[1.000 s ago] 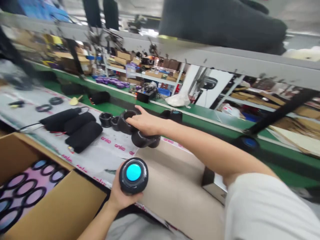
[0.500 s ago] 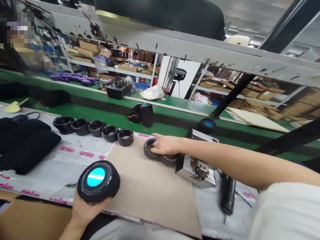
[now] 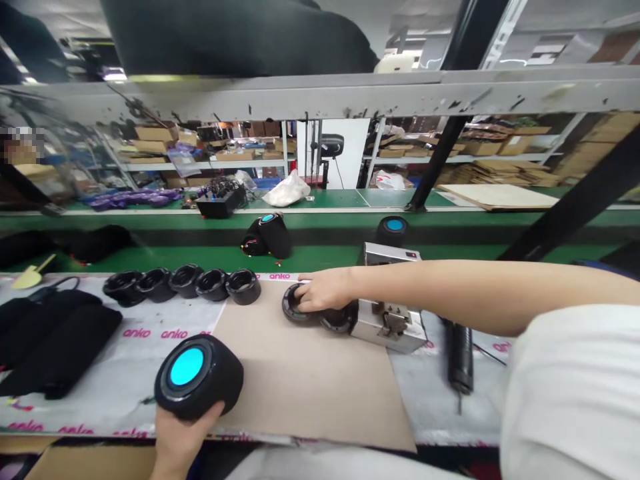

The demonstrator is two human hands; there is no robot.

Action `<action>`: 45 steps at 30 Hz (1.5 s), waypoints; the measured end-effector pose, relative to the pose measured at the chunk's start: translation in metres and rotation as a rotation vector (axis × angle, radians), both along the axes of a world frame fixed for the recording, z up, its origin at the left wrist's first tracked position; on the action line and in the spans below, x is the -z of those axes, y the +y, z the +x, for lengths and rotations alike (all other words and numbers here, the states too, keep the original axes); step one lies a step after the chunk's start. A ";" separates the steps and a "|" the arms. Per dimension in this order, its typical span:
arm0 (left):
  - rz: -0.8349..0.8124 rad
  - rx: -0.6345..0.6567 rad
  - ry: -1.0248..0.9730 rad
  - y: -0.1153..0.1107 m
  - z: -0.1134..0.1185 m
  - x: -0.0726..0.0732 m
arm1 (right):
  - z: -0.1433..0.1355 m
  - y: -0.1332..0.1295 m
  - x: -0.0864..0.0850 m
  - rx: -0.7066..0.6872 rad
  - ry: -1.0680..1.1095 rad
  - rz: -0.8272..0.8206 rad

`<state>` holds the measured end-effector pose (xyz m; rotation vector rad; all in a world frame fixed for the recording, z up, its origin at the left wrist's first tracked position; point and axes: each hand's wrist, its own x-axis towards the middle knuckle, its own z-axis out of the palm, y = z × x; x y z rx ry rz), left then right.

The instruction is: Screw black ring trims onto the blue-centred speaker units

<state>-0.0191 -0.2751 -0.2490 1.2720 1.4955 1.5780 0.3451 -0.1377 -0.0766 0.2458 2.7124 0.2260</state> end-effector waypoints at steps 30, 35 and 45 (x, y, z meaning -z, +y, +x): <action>-0.076 -0.056 -0.001 -0.005 0.003 -0.020 | 0.014 0.016 0.005 0.048 0.151 -0.041; -0.069 -0.073 0.021 -0.004 0.002 -0.017 | 0.017 0.014 0.001 0.131 0.168 -0.094; -0.071 -0.041 0.013 -0.005 0.004 -0.027 | 0.007 -0.021 -0.027 0.447 0.146 -0.036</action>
